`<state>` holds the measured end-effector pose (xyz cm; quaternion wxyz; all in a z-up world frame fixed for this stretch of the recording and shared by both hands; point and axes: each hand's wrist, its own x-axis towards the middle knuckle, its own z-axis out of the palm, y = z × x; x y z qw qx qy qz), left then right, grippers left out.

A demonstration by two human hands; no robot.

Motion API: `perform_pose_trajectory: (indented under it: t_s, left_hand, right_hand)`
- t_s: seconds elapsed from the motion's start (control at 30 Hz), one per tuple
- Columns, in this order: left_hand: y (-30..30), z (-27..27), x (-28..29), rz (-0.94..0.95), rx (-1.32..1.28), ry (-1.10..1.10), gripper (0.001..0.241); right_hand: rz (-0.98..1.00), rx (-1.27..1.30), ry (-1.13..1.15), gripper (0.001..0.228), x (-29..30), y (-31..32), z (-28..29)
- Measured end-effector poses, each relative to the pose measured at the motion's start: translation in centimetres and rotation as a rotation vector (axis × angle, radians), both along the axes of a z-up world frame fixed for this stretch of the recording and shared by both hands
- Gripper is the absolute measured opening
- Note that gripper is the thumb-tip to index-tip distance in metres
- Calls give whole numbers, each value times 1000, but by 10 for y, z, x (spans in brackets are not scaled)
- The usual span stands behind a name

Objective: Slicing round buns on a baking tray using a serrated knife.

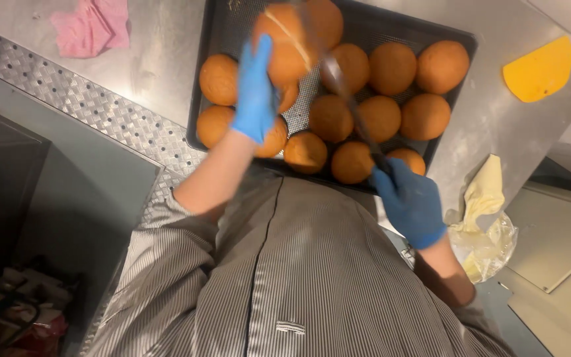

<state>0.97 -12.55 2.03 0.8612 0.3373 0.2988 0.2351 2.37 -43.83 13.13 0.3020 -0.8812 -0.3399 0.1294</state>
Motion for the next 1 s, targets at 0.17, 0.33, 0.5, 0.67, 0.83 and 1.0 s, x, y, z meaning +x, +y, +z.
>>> perform_pose_trajectory:
  t_s: [0.17, 0.33, 0.5, 0.67, 0.83, 1.0]
  left_hand:
    - [130, -158, 35, -16, 779, 312, 83]
    - [129, -91, 36, -456, 1482, 847, 107]
    - [82, -94, 66, -523, 2039, 297, 113]
    - [60, -116, 107, -681, 1686, 268, 108]
    - [57, -74, 88, -534, 1521, 284, 95]
    - [-16, 46, 34, -1010, 1343, -266, 102]
  right_hand:
    - [-208, -54, 90, 17, 10, -8, 11]
    - [-359, -118, 114, 16, 8, -22, 7]
    - [-496, -31, 208, 14, 1, -31, 11]
    - [-549, 130, 214, 14, -11, -57, 7]
    - [-652, 374, 342, 17, -13, -88, -20]
    - [-695, 612, 567, 37, 5, -62, -9]
